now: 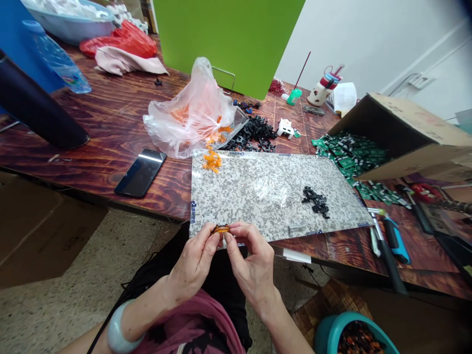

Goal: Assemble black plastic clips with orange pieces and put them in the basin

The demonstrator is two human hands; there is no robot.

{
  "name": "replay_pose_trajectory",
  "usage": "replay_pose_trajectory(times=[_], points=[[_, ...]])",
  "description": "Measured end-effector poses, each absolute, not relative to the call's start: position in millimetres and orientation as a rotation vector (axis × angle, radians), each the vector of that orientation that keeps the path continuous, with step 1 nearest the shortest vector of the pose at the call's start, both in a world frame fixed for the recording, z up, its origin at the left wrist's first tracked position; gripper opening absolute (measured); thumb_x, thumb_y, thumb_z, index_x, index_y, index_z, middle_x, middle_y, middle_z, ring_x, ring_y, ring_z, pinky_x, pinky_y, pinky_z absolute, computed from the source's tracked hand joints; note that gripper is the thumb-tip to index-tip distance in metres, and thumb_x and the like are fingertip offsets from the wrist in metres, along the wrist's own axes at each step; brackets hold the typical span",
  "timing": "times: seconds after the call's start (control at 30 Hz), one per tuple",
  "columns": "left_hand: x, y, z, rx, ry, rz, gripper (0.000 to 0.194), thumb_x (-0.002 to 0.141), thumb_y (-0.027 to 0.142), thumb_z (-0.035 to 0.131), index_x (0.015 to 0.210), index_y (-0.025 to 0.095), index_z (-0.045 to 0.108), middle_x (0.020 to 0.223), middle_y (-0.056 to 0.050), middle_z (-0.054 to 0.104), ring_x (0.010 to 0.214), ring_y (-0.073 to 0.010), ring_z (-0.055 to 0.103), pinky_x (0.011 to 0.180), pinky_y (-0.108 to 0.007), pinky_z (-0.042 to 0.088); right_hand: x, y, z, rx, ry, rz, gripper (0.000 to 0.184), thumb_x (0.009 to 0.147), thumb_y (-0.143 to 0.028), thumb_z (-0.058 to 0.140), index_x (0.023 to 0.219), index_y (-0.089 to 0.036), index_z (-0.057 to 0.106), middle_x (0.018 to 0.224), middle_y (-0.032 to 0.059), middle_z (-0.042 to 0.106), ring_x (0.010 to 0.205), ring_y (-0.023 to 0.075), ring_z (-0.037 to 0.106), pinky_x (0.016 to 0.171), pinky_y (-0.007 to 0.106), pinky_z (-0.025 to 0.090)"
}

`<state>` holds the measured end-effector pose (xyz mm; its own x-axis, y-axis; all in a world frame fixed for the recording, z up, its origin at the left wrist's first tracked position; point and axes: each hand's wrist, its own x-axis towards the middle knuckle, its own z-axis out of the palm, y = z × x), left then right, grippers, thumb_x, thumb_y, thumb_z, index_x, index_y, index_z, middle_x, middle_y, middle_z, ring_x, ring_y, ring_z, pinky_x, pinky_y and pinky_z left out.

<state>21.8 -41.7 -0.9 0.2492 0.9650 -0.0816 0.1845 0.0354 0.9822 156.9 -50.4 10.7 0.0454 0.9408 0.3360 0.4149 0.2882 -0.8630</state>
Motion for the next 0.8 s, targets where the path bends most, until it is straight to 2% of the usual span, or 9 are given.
replay_pose_trajectory(times=[0.17, 0.37, 0.6, 0.8], points=[[20.0, -42.2, -2.9, 1.472, 1.172, 0.884, 0.017, 0.093, 0.029, 0.039, 0.086, 0.021, 0.053, 0.074, -0.001, 0.057, 0.068, -0.0183, 0.055, 0.066, -0.027, 0.043, 159.9, -52.3, 11.2, -1.309, -1.51, 0.758, 0.006, 0.085, -0.018, 0.055, 0.091, -0.019, 0.056, 0.095, 0.0065, 0.064, 0.086, 0.0157, 0.063, 0.072, 0.028, 0.055], [16.3, -42.7, -4.0, 1.553, 1.137, 0.863, 0.016, 0.093, 0.025, 0.037, 0.087, 0.021, 0.051, 0.075, -0.001, 0.055, 0.068, -0.0169, 0.054, 0.066, -0.025, 0.042, 167.5, -49.4, 13.5, -1.275, -1.483, 1.01, 0.02, 0.085, -0.025, 0.058, 0.104, -0.019, 0.059, 0.098, 0.0062, 0.065, 0.087, 0.0165, 0.063, 0.075, 0.028, 0.055], [12.9, -41.5, -7.6, 1.722, 1.088, 0.815, 0.019, 0.093, 0.022, 0.034, 0.084, 0.021, 0.051, 0.074, -0.001, 0.053, 0.069, -0.0169, 0.052, 0.065, -0.025, 0.04, 169.1, -48.3, 11.3, -1.185, -1.39, 1.203, 0.013, 0.085, -0.028, 0.059, 0.094, -0.02, 0.065, 0.087, 0.0032, 0.066, 0.077, 0.0145, 0.063, 0.07, 0.026, 0.054], [9.8, -41.4, -7.1, 1.783, 0.993, 0.786, 0.02, 0.094, 0.02, 0.032, 0.087, 0.02, 0.051, 0.075, -0.001, 0.052, 0.068, -0.0159, 0.05, 0.065, -0.025, 0.039, 172.1, -51.1, 12.1, -1.184, -1.417, 1.157, 0.009, 0.084, -0.025, 0.06, 0.09, -0.021, 0.065, 0.083, 0.0016, 0.065, 0.074, 0.0137, 0.062, 0.067, 0.024, 0.051]])
